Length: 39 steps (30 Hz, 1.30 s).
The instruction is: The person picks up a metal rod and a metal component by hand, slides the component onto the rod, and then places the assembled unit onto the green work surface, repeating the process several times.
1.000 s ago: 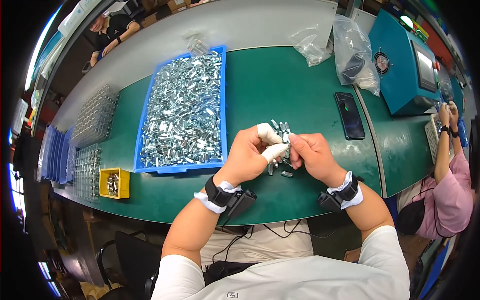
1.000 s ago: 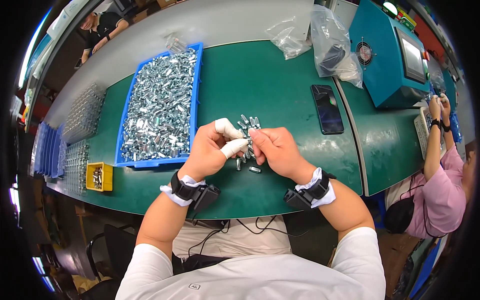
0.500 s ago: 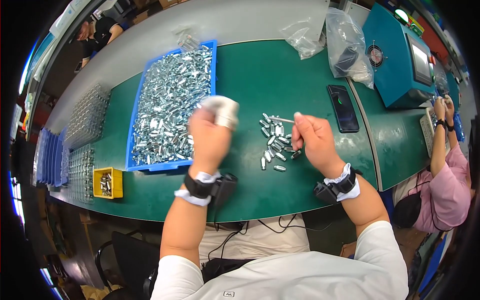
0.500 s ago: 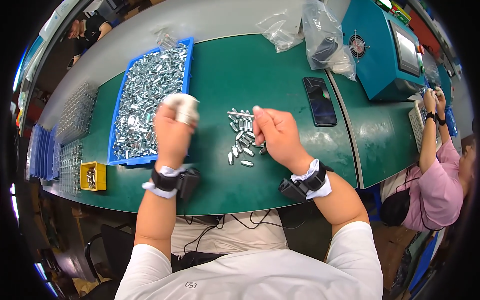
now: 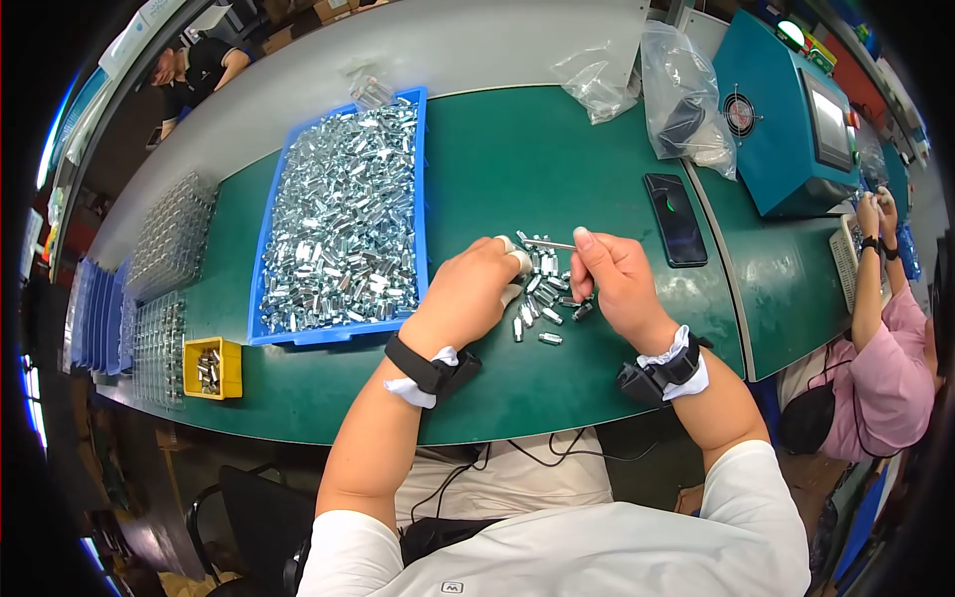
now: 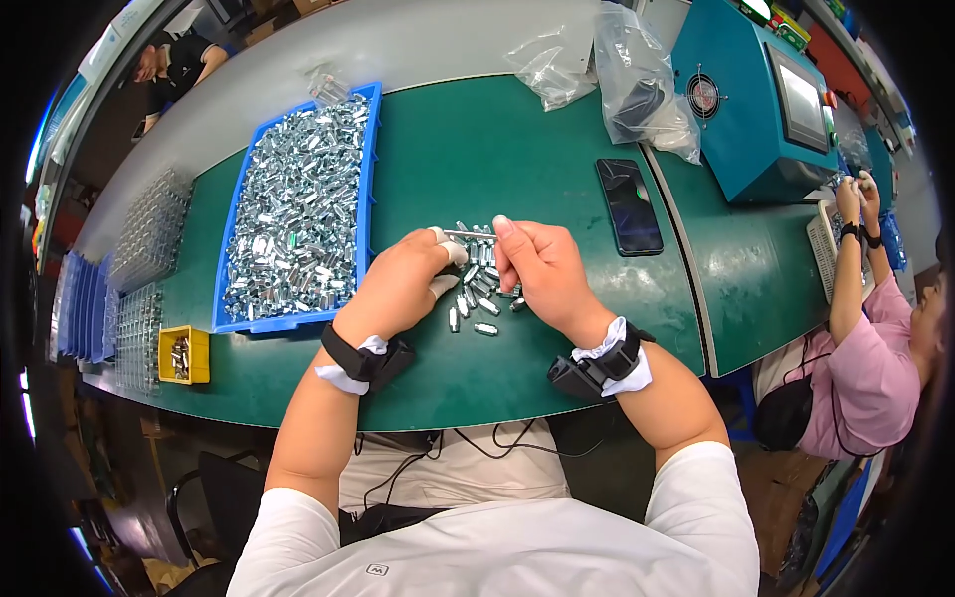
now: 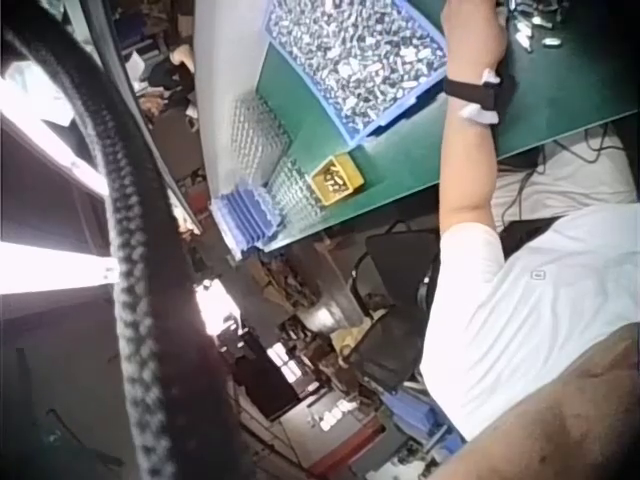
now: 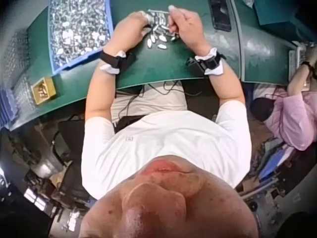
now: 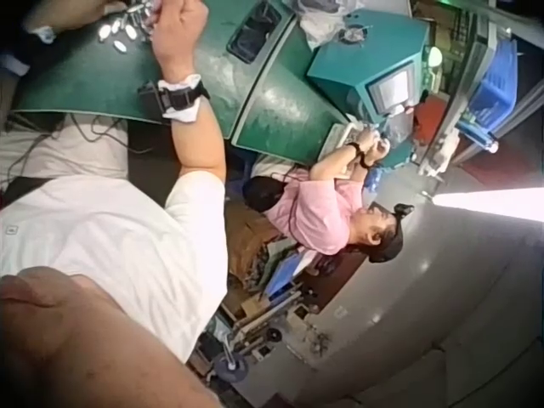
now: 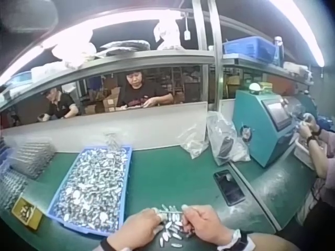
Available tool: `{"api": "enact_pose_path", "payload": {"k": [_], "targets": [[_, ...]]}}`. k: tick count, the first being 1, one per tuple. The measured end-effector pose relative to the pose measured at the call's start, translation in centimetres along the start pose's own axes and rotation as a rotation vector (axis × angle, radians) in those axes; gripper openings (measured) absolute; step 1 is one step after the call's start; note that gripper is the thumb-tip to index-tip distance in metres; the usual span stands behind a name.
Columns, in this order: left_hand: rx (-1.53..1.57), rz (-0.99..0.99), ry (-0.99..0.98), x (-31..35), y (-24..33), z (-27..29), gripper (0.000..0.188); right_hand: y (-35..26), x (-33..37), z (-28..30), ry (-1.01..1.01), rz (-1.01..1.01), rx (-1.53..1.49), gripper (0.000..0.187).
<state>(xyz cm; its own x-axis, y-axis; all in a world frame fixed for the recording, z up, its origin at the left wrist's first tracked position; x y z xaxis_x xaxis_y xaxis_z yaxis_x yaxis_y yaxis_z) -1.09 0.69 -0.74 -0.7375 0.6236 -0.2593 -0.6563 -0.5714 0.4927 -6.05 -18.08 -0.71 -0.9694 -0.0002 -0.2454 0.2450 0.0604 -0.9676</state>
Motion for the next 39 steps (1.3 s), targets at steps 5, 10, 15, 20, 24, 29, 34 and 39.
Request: {"api": "enact_pose_path", "payload": {"k": [5, 10, 15, 20, 24, 29, 34, 39], "targets": [[-0.037, 0.076, -0.044, 0.0, -1.1, -0.5, 0.019, 0.1, 0.0, -0.1, -0.024, -0.001, -0.009, 0.047], [0.213, 0.325, 0.032, -0.4, -1.3, 0.7, 0.012, 0.3, 0.0, 0.2, -0.014, 0.001, -0.023, 0.047], [1.042, 0.522, 0.131, -0.2, -2.9, 1.9, 0.012, 0.2, 0.2, 0.0, -0.028, -0.004, -0.016, 0.047], [1.221, 0.466, 0.091, 0.0, -1.9, 1.8, 0.017, 0.5, 0.3, -0.1, -0.056, 0.001, 0.044, 0.047], [1.239, 0.434, 0.005, 0.2, -1.3, 1.2, 0.016, 0.4, 0.2, -0.2, -0.055, 0.015, 0.05, 0.046], [1.269, 0.451, 0.086, 0.2, -0.2, 0.9, 0.011, 0.9, 0.3, -0.6, -0.035, 0.046, 0.076, 0.044], [1.063, 0.569, -0.067, 0.6, 0.5, -0.8, 0.01, 0.4, 1.0, -1.5, -0.106, 0.104, 0.23, 0.042], [0.969, 0.343, -0.043, 0.7, 0.6, -0.9, 0.015, -0.1, 0.9, -0.9, -0.148, -0.035, 0.078, 0.046]]}}
Point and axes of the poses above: each hand's wrist, its own x-axis away from the middle knuckle, its own z-axis out of the back of the hand, y = z × x, the point moved 2 cm from there along -x, towards the middle knuckle, and after that the axes turned 9 degrees about z, right-handed, at the moved point
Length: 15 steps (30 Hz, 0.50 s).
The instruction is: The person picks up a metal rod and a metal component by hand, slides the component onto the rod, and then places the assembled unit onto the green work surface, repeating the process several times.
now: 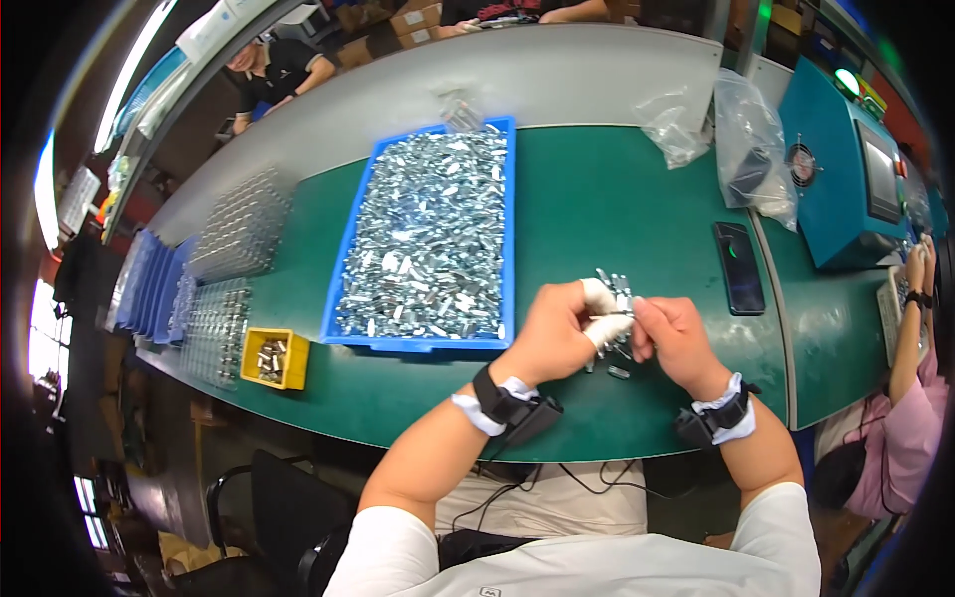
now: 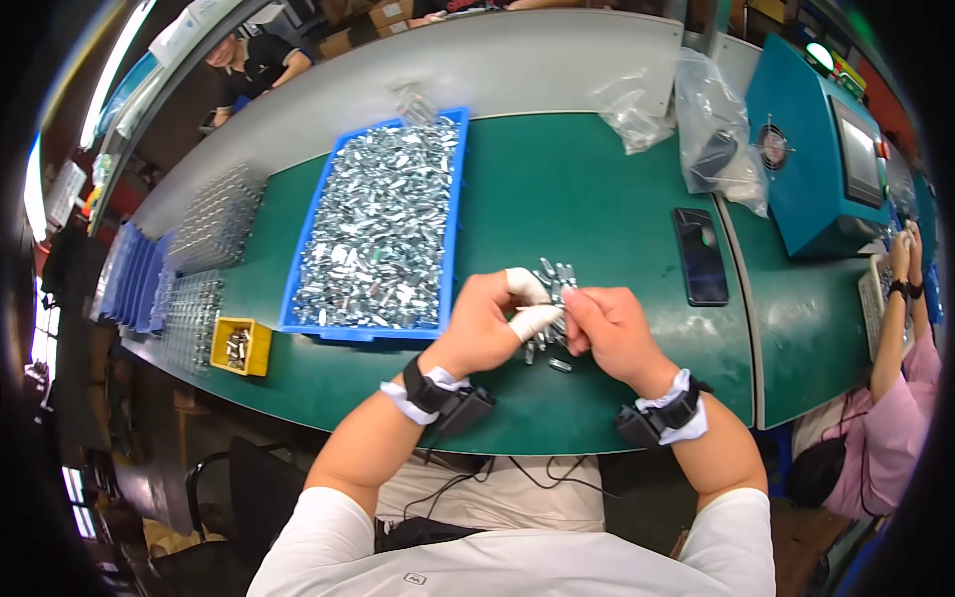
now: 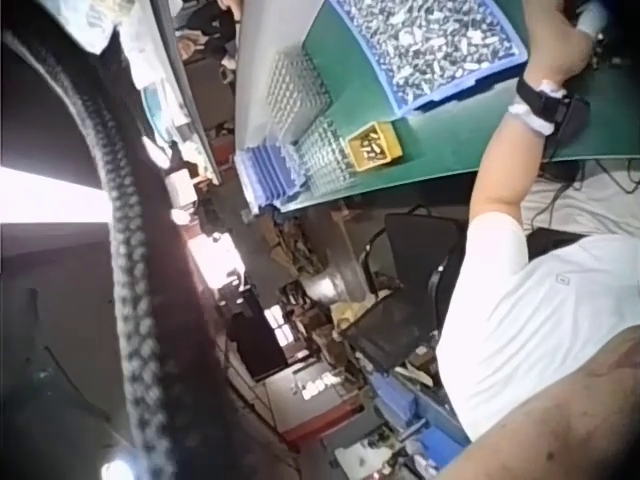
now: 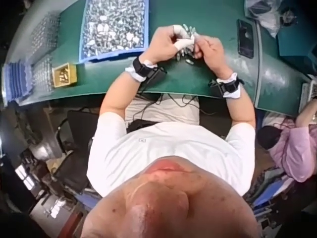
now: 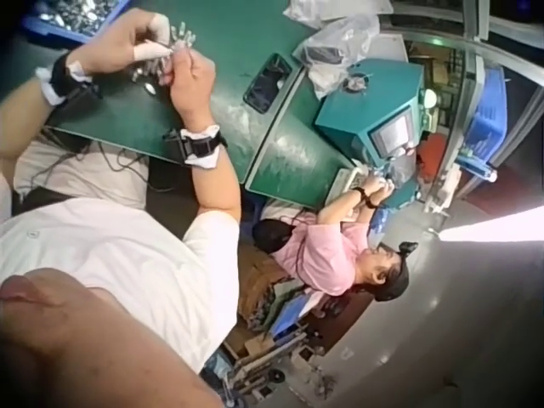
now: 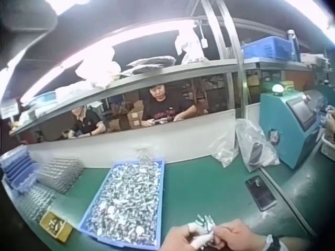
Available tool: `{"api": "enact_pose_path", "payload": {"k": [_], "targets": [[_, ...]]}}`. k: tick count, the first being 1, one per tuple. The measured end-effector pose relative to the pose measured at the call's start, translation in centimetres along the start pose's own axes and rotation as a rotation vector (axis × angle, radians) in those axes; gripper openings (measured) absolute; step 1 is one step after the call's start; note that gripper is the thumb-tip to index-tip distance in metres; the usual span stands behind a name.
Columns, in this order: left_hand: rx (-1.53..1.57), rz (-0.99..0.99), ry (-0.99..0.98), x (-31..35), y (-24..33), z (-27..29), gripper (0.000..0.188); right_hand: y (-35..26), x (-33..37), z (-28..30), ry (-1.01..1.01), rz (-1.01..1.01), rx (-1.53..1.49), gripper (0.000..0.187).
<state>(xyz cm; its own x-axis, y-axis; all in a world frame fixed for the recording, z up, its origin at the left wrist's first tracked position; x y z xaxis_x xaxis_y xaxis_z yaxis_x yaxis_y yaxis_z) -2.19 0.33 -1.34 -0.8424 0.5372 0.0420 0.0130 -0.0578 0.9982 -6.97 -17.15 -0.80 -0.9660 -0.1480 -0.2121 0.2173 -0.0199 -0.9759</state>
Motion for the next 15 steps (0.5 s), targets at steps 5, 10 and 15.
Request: {"api": "enact_pose_path", "payload": {"k": [5, 10, 15], "targets": [[-0.209, -0.196, 0.053, 0.7, 1.9, -0.3, 0.011, 0.3, 0.0, 0.3, -0.046, -0.104, -0.173, 0.049], [-0.291, -0.263, 0.122, 0.9, 2.0, -0.3, 0.011, 0.5, -0.3, 0.1, -0.047, -0.127, -0.229, 0.049], [-0.251, -0.427, 0.187, 0.8, 2.1, -1.0, 0.009, 0.6, -0.1, 0.1, -0.011, -0.081, -0.269, 0.048]]}}
Point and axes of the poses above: each hand's wrist, its own x-axis away from the middle knuckle, its own z-axis out of the back of the hand, y = z × x, the point moved 2 cm from there along -x, towards the middle knuckle, and after that the axes turned 9 degrees about z, right-handed, at the moved point
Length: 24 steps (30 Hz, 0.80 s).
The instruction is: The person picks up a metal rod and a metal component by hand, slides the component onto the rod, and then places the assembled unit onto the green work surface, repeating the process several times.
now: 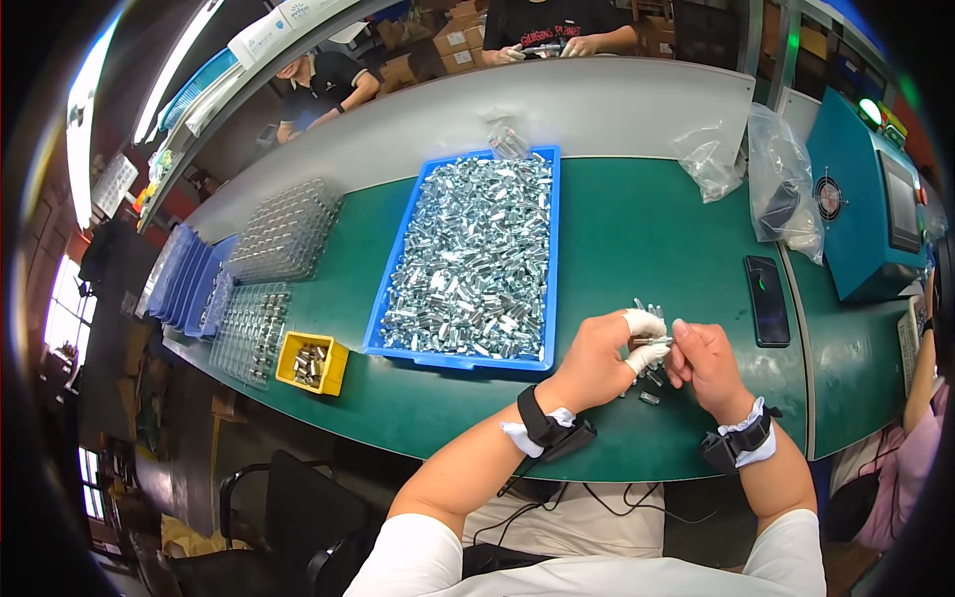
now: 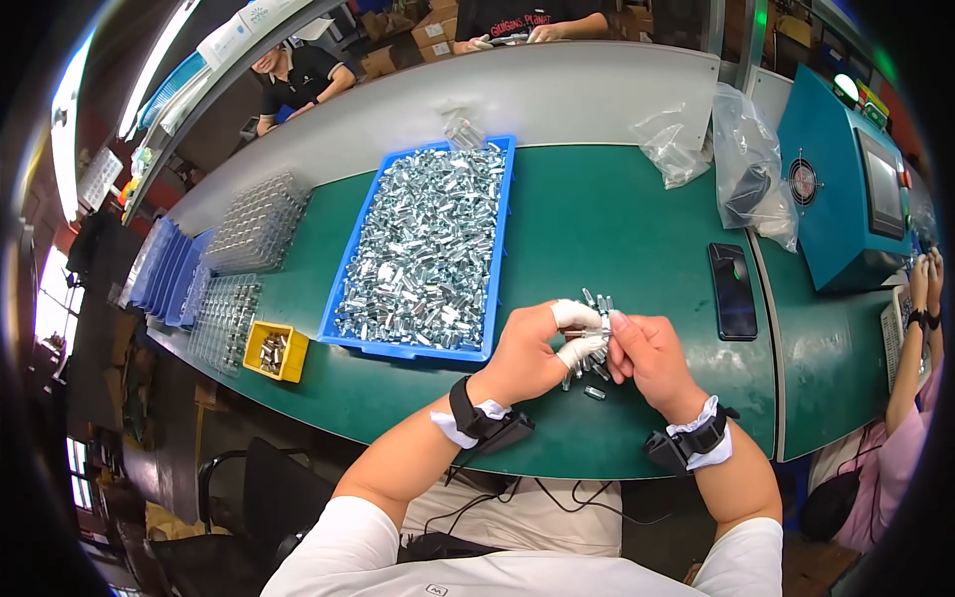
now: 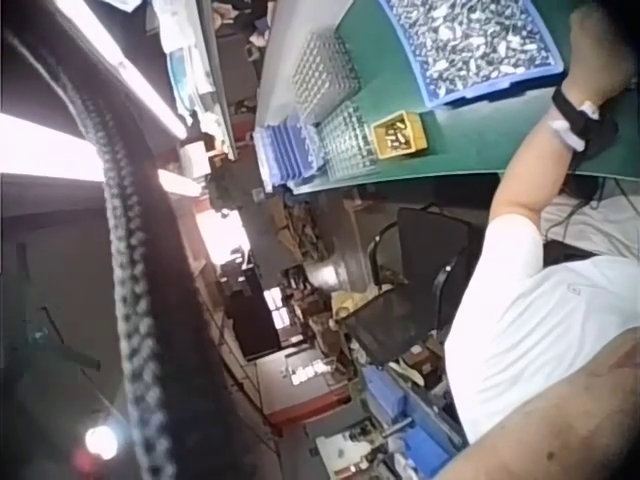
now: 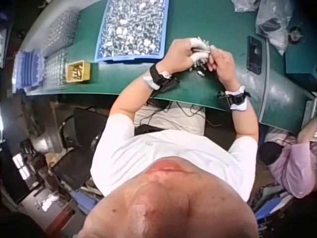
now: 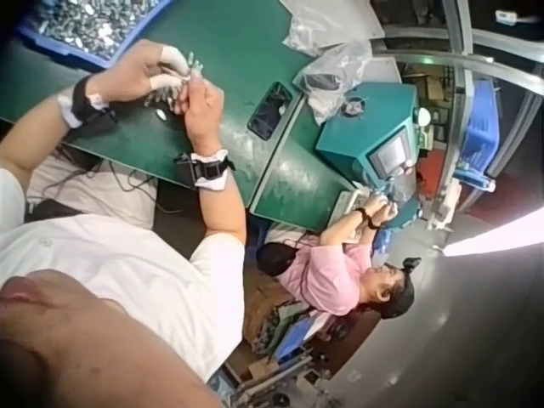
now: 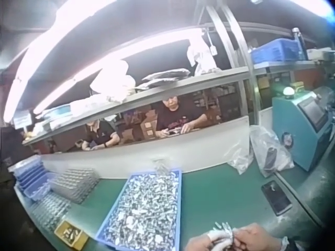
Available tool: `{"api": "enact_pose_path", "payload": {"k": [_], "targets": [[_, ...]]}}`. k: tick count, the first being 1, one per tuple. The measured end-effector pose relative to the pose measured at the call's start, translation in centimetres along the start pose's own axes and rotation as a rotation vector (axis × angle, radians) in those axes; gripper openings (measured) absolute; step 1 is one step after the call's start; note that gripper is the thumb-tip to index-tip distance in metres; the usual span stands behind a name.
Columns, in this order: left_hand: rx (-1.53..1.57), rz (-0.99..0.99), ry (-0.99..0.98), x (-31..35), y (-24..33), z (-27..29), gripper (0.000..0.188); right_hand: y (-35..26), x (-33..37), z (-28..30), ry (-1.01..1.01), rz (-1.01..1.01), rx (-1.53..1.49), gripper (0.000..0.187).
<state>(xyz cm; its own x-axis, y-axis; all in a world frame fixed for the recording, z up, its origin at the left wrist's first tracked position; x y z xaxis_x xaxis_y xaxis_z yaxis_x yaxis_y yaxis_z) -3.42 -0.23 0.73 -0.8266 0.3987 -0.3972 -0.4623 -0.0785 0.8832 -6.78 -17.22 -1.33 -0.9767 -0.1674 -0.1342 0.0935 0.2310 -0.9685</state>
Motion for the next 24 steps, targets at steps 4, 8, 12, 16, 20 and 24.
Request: {"api": "enact_pose_path", "payload": {"k": [4, 8, 12, 16, 20, 24], "targets": [[-0.054, 0.229, -0.051, 0.3, -1.1, 0.9, 0.008, -0.2, 0.3, -0.1, 0.052, 0.059, 0.137, 0.05], [0.432, 0.374, 0.406, -1.3, -2.1, 3.6, 0.011, -0.2, -0.6, 1.2, 0.236, 0.081, 0.052, 0.048], [0.465, 0.31, 0.719, -2.1, -2.6, 6.5, 0.021, -0.4, -1.4, 0.9, 0.228, 0.077, 0.045, 0.046], [0.092, 0.456, 0.284, -1.7, -2.2, 3.8, 0.025, -0.4, -1.3, 1.4, 0.196, 0.1, 0.029, 0.046], [-0.391, 0.19, -0.098, -1.1, -2.4, 1.1, 0.024, -0.4, -1.0, 1.6, 0.191, 0.094, 0.023, 0.046], [-0.629, 0.096, -0.116, -1.6, -3.5, 0.2, 0.027, -0.5, -1.0, 1.3, 0.181, 0.089, 0.03, 0.047]]}}
Point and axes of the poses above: each hand's wrist, its own x-axis away from the middle knuckle, its own z-axis out of the back of the hand, y = z × x, the point moved 2 cm from there along -x, towards the middle knuckle, and after that the axes turned 9 degrees about z, right-handed, at the moved point
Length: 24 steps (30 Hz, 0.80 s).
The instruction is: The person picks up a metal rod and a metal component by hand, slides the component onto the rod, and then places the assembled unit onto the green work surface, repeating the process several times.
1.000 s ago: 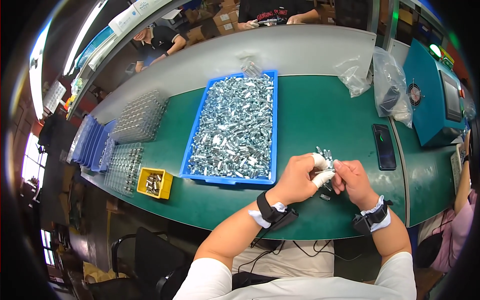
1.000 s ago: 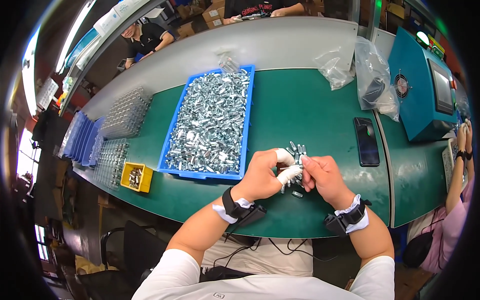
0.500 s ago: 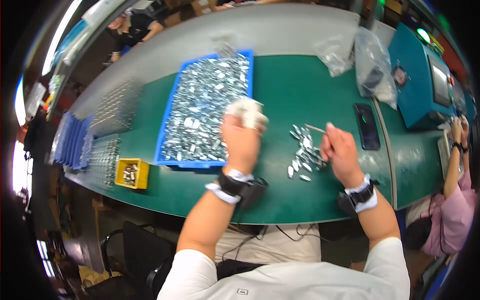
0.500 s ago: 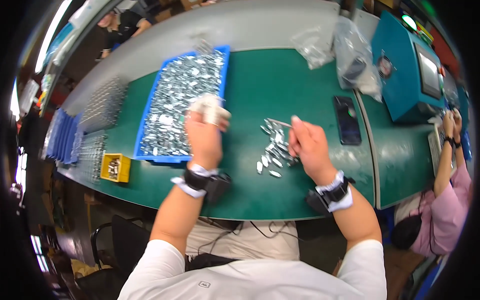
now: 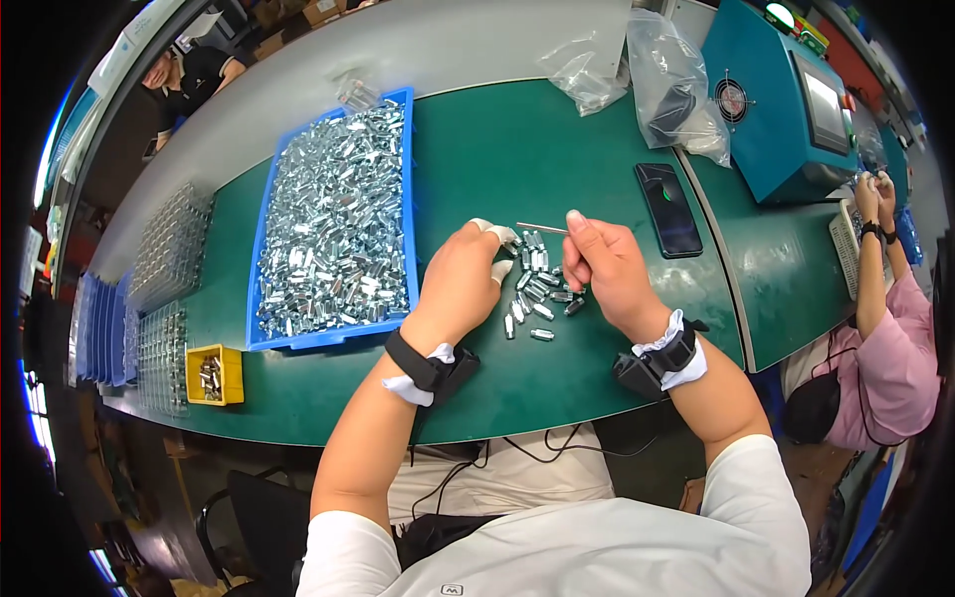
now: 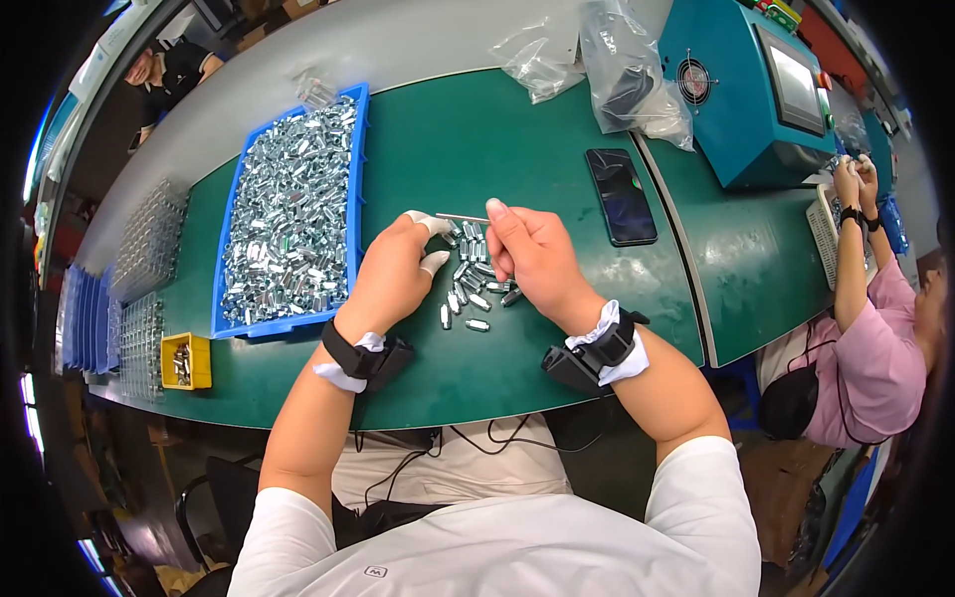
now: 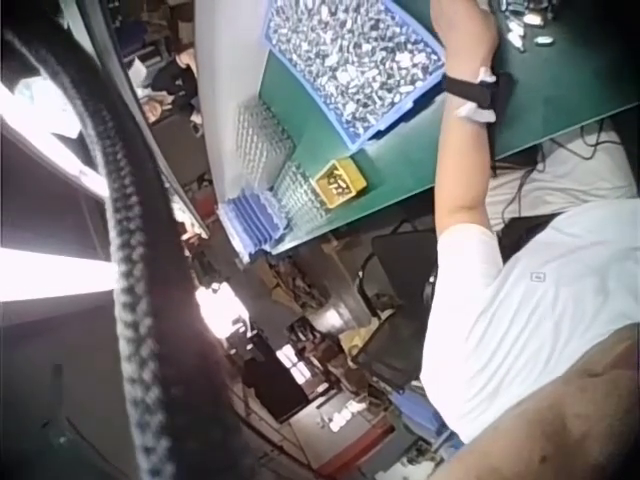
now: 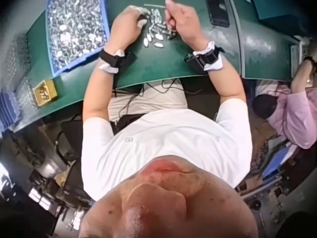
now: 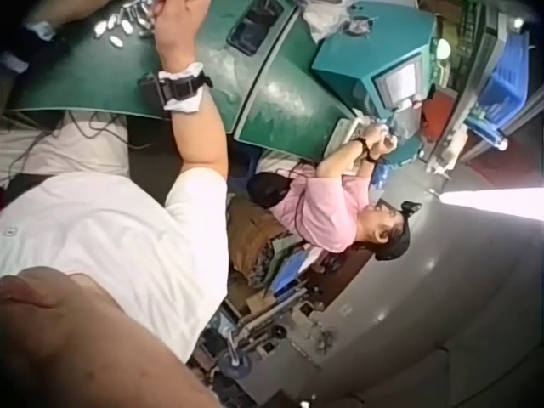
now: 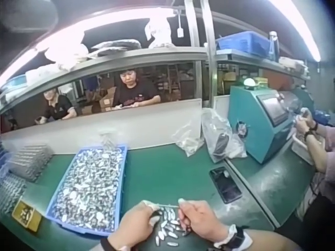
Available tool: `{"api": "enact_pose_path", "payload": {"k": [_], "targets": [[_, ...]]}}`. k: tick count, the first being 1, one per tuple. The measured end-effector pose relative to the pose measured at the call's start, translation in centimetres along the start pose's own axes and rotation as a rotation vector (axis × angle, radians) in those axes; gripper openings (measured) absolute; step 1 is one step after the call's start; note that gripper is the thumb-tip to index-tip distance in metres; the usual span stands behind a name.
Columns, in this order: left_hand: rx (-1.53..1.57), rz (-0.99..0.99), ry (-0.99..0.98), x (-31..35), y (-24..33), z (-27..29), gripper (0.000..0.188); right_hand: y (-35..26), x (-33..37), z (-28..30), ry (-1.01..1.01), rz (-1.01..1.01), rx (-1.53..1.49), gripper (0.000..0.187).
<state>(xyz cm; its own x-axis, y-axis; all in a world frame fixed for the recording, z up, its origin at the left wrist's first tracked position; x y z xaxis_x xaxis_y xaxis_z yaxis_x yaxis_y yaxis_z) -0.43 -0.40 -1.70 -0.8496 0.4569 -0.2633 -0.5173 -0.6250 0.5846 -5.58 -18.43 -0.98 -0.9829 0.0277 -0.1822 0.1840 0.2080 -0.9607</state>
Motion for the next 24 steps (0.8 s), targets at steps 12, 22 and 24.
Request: {"api": "enact_pose_path", "payload": {"k": [12, 22, 24], "targets": [[0.763, 0.373, -0.116, -0.2, -0.4, 1.7, 0.018, 0.5, 0.4, 0.1, -0.045, 0.006, 0.04, 0.047], [1.367, 0.45, -0.13, 0.4, -0.9, 1.3, 0.015, 0.4, 0.4, -0.2, -0.079, 0.025, 0.142, 0.046], [1.382, 0.442, -0.121, 0.4, -0.9, 1.5, 0.015, 0.5, 0.3, -0.2, -0.073, 0.024, 0.136, 0.046]]}}
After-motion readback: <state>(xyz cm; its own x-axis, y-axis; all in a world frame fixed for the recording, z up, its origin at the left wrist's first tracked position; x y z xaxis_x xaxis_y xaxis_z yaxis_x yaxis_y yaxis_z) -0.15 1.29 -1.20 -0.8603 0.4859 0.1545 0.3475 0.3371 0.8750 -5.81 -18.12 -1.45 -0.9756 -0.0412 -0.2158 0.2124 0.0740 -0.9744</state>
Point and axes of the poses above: each hand's wrist, its own x-axis away from the middle knuckle, its own z-axis out of the back of the hand, y = z × x, the point moved 2 cm from there along -x, towards the middle knuckle, and after that the axes turned 9 degrees about z, right-handed, at the moved point
